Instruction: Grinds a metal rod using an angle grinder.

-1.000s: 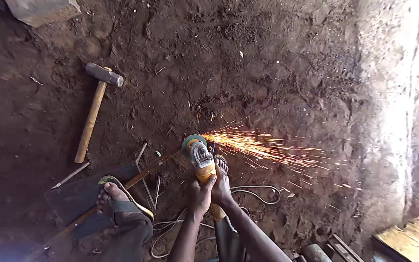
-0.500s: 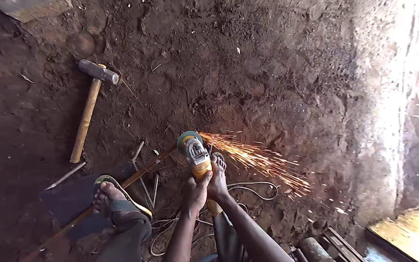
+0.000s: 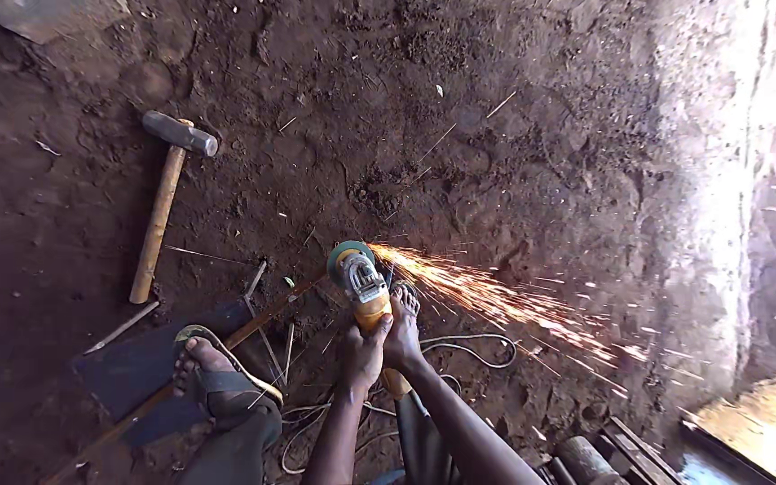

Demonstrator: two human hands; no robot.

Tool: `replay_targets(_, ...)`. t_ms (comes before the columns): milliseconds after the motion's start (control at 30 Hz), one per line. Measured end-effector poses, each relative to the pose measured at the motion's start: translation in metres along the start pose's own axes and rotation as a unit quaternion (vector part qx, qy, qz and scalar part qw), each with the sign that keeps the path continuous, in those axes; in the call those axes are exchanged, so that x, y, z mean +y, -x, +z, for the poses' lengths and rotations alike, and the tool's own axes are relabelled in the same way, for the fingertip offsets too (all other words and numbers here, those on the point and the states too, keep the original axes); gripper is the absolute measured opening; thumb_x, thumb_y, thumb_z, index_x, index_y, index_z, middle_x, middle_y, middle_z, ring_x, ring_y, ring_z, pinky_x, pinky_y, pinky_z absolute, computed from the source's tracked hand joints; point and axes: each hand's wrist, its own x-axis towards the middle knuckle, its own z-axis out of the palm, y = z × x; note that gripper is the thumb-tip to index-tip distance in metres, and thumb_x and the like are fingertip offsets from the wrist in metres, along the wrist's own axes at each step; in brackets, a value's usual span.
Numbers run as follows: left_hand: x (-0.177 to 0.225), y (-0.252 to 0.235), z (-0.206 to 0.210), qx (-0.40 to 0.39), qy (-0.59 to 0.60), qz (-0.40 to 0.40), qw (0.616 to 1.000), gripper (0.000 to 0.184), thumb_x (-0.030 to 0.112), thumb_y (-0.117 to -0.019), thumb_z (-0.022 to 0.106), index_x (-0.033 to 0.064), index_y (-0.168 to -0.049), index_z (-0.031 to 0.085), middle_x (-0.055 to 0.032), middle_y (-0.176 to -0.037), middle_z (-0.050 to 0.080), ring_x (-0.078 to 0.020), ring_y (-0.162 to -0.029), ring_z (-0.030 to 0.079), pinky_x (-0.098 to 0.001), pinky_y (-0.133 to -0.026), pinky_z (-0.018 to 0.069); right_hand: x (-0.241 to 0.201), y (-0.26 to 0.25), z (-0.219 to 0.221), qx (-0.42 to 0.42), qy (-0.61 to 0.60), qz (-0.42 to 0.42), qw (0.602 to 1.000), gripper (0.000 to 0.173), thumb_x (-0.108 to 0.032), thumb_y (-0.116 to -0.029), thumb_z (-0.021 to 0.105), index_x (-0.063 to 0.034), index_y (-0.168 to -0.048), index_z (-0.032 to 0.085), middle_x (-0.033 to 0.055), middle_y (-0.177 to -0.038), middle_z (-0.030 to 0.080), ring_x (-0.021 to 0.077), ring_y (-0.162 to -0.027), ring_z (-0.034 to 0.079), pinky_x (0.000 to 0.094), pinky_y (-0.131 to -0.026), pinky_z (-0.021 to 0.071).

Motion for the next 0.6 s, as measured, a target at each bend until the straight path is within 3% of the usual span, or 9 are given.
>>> replay_targets(600, -0.002, -0.001, 0.003, -0.006, 0.021, -0.006, 1.000, 0.052, 0.047, -0.0935, 0.073, 0.0016, -0.118, 0.068, -0.0120, -0.107, 0.073, -0.0203, -0.104, 0.070, -0.0444, -0.097, 0.0544, 0.003, 0.000, 0.001, 0.012, 0.005, -0.003, 1.000, 0.067, -0.042, -0.0753, 0.072, -0.0036, -0.129, 0.062, 0.0135, -0.103, 0.074, 0.0300, -0.098, 0.072, 0.0549, -0.086, 0.0557)
